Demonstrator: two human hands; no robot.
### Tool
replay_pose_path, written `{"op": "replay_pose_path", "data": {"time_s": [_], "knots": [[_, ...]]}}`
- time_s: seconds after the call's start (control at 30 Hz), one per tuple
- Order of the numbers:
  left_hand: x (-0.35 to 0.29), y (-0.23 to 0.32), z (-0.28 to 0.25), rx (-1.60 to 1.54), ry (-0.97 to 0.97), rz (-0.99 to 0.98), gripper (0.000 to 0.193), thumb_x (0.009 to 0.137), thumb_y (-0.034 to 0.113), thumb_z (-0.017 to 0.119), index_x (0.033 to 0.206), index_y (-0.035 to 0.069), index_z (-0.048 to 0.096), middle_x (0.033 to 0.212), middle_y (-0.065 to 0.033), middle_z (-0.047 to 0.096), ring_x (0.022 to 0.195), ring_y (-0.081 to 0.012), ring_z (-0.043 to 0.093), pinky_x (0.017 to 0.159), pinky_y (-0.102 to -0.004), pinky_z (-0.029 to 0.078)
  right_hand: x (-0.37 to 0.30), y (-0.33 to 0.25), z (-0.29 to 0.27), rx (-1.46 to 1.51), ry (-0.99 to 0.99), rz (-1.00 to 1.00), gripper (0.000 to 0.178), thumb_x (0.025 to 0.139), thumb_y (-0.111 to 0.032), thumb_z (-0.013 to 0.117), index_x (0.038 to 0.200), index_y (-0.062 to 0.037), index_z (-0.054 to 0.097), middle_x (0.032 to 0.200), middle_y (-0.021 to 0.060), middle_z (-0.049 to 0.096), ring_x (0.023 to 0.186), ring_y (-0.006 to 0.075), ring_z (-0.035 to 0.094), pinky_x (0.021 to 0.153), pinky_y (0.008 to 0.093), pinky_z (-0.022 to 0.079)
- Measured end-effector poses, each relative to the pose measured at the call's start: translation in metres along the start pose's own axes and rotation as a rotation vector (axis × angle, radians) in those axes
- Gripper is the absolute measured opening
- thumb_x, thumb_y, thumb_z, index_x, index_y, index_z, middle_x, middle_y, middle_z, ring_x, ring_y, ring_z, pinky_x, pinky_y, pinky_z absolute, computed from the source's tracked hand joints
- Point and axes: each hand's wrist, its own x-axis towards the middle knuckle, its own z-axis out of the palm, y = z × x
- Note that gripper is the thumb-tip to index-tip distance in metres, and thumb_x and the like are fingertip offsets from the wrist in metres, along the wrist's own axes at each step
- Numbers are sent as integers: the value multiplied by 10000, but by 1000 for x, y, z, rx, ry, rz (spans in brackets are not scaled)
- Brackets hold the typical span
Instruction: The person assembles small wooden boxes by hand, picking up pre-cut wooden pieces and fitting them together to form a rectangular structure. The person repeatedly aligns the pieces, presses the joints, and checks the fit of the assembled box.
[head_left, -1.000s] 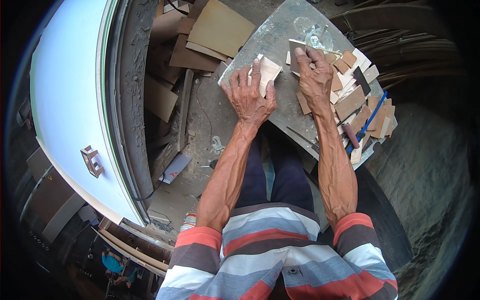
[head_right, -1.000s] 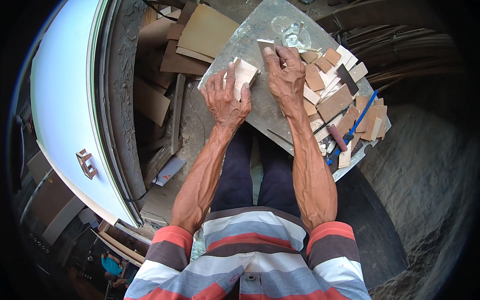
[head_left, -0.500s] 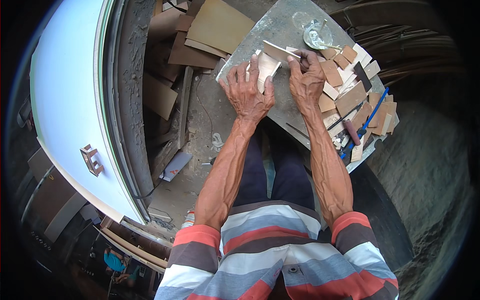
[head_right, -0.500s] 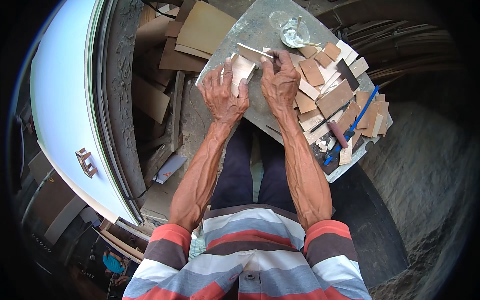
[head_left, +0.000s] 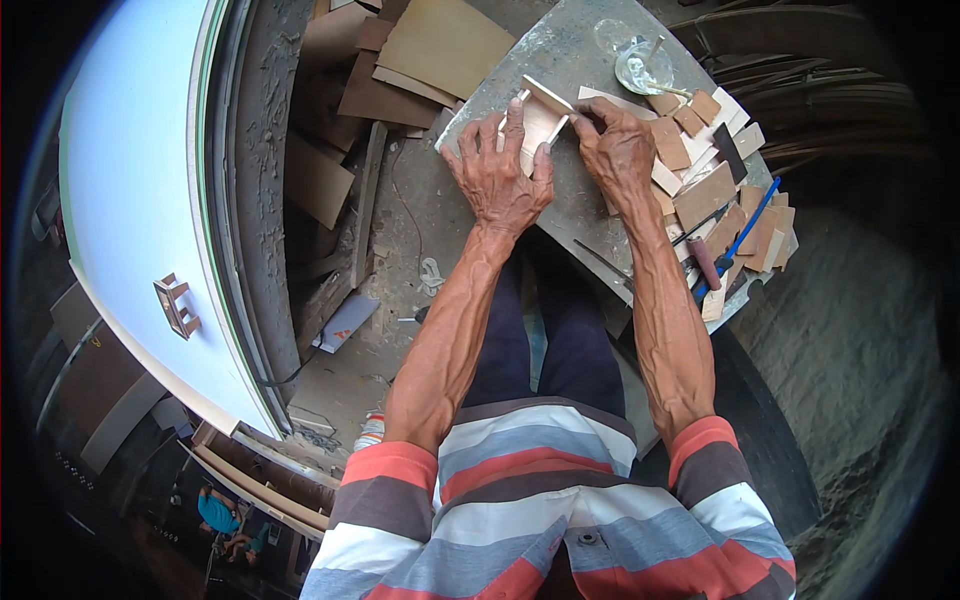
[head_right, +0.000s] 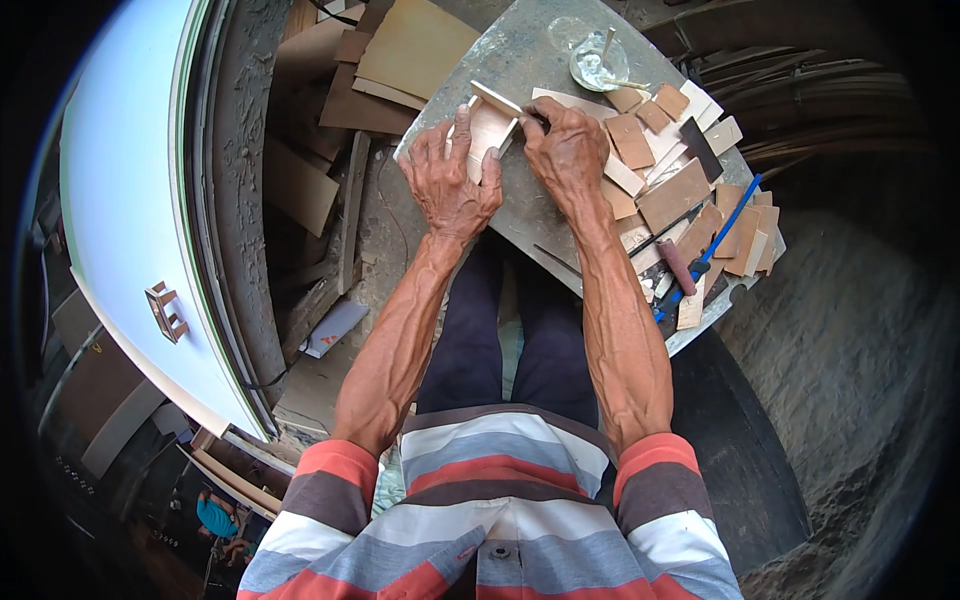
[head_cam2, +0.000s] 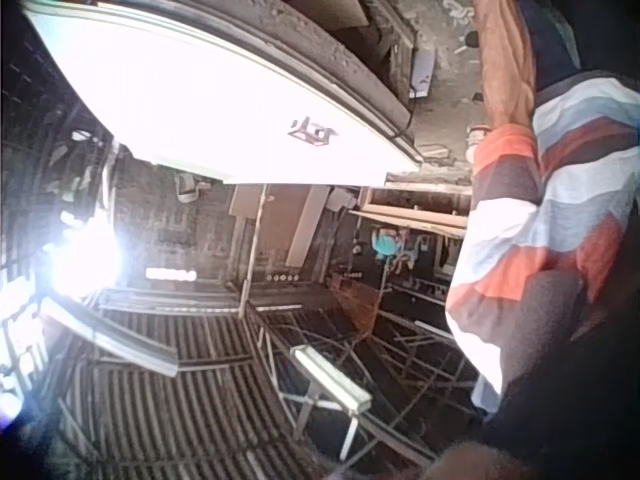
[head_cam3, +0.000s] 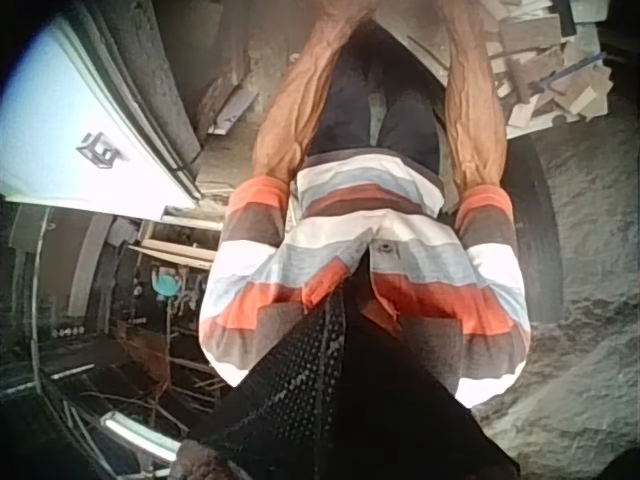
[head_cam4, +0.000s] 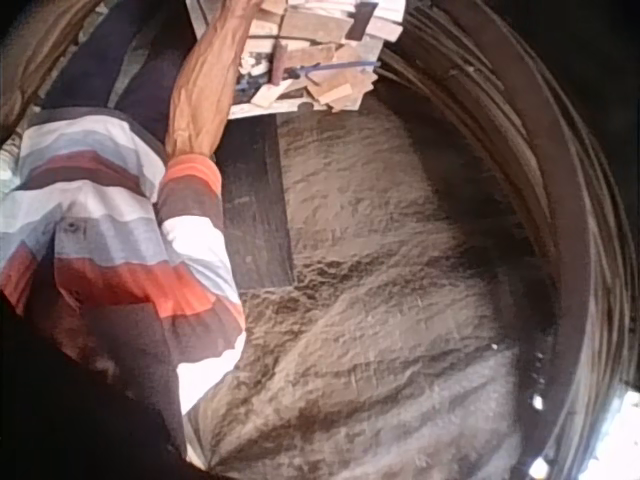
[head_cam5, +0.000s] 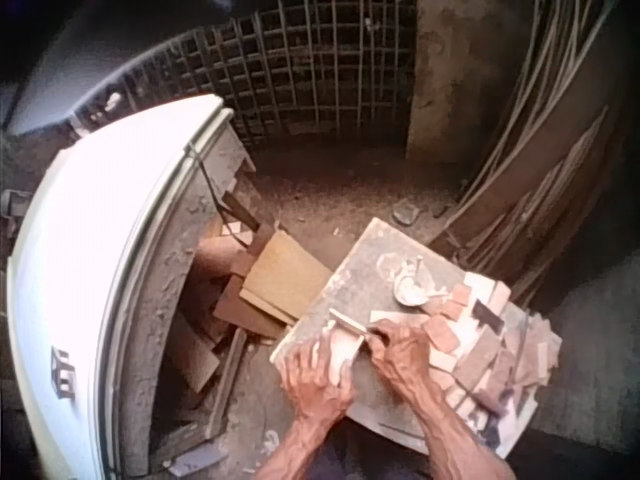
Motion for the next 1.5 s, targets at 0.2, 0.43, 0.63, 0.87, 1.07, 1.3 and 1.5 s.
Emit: {"op": "replay_pose_path", "data": {"time_s": [0.2, 0.43, 0.63, 0.87, 1.07, 1.3, 1.5], "knots": [[1, 0, -1, -9, 3, -7, 655, 790, 327, 658, 1395, 113, 525, 1209, -140, 565, 1123, -341, 490, 981, -590, 334, 6, 4, 0, -33, -114, -108, 232, 878, -219, 614, 1040, -104, 734, 859, 195, 701, 805, 361, 688, 736, 430, 537], [0, 0, 0, -27, 21, -11, 665, 785, 335, 664, 1399, 125, 521, 1208, -136, 562, 1131, -338, 484, 973, -625, 323, 14, 2, -11, -66, -245, -220, 291, 867, -111, 510, 1067, -89, 721, 946, 198, 696, 868, 367, 676, 789, 426, 534], [-1, 0, -1, -23, 33, -21, 660, 789, 348, 665, 1396, 133, 523, 1205, -126, 563, 1133, -329, 479, 967, -627, 320, 34, 7, -19, 0, -451, -260, 382, 811, -57, 476, 1125, -53, 694, 989, 207, 701, 891, 360, 682, 842, 383, 529], [-2, -1, -1, -35, 27, -39, 647, 789, 351, 673, 1384, 141, 531, 1203, -97, 558, 1139, -318, 477, 947, -658, 316, 38, -8, -31, -111, -585, -151, 331, 869, -51, 566, 1181, -44, 673, 1036, 176, 713, 929, 297, 679, 884, 376, 504], [-3, -1, 0, -45, 44, -41, 655, 782, 343, 684, 1387, 147, 528, 1209, -93, 555, 1139, -315, 479, 941, -670, 314, 33, -9, -31, -37, -535, -175, 319, 878, -49, 577, 1181, -58, 677, 977, 185, 714, 872, 285, 681, 834, 383, 512], [-2, 0, -1, -46, 39, -41, 648, 782, 344, 680, 1380, 143, 536, 1203, -102, 570, 1135, -316, 484, 964, -641, 313, 34, -1, -24, -6, -488, -220, 309, 880, -52, 572, 1169, -53, 678, 956, 187, 714, 846, 293, 680, 813, 375, 516], [0, 0, -2, -14, 31, -18, 644, 787, 345, 670, 1379, 128, 545, 1197, -123, 577, 1133, -326, 487, 982, -598, 319, 34, 5, -23, -4, -461, -251, 296, 879, -64, 579, 1155, -52, 683, 962, 190, 714, 845, 299, 685, 807, 371, 520]]}}
